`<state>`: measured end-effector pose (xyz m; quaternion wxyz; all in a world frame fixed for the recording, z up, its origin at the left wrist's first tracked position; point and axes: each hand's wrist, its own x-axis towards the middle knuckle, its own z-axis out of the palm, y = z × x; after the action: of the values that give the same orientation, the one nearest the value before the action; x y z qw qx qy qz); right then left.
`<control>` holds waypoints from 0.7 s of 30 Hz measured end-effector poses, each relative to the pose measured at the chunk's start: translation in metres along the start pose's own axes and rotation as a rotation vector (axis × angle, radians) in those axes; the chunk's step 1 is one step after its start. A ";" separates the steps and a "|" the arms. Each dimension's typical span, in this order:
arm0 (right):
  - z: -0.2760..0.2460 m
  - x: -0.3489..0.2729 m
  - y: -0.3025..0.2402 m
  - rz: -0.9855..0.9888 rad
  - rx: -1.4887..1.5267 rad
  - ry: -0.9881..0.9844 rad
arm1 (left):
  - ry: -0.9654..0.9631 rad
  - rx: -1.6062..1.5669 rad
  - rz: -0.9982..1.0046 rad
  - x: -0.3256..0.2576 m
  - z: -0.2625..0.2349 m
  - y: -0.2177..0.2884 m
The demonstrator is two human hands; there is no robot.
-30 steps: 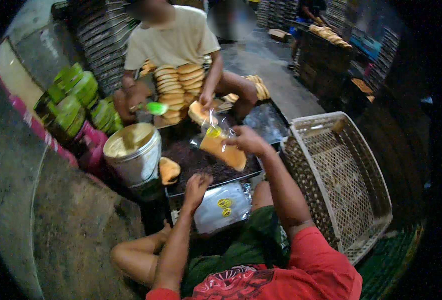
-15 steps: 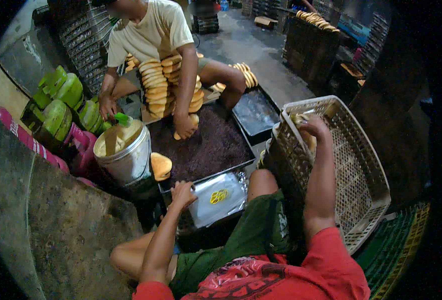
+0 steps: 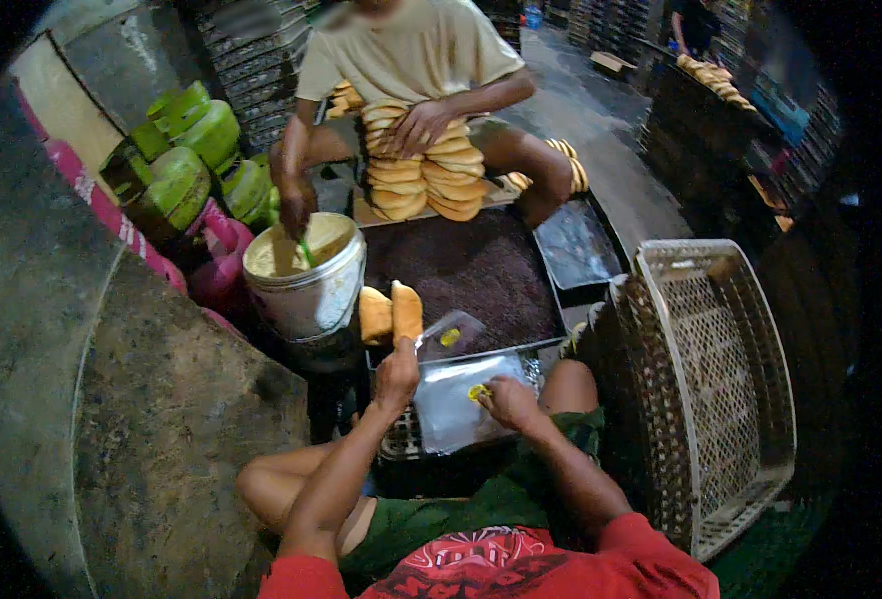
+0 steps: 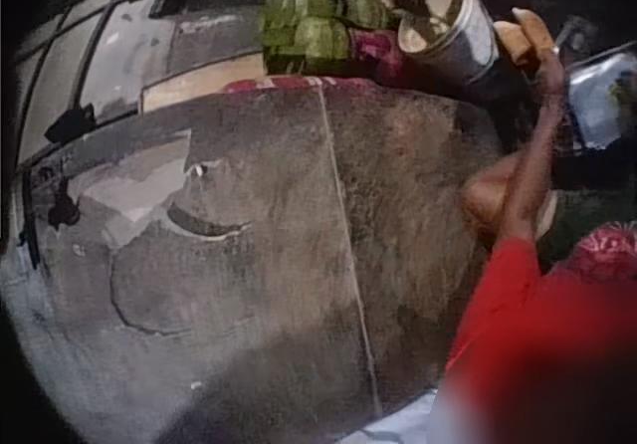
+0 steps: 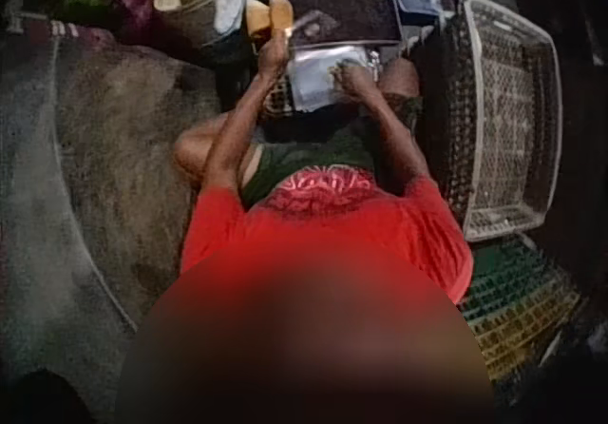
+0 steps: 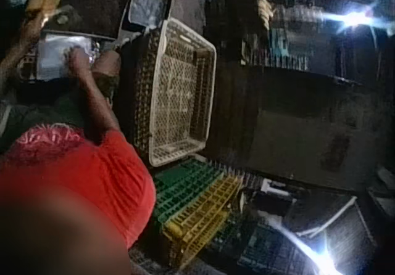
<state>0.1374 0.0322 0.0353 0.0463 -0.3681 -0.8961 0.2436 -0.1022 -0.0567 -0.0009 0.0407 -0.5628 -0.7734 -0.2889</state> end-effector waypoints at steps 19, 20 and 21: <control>-0.014 0.173 -0.028 0.230 1.206 0.016 | 0.656 -1.678 -1.114 0.037 -0.044 -0.062; -0.014 0.157 -0.025 0.158 1.340 0.023 | 0.737 -1.695 -1.111 0.042 -0.031 -0.056; -0.014 0.144 -0.023 0.116 1.472 0.038 | 0.746 -1.662 -1.112 0.050 -0.017 -0.047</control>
<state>0.0220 0.1220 0.0448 0.2838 -0.2926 -0.4790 0.7774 -0.1670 -0.0327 0.0137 -0.2593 0.1419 -0.4204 -0.8579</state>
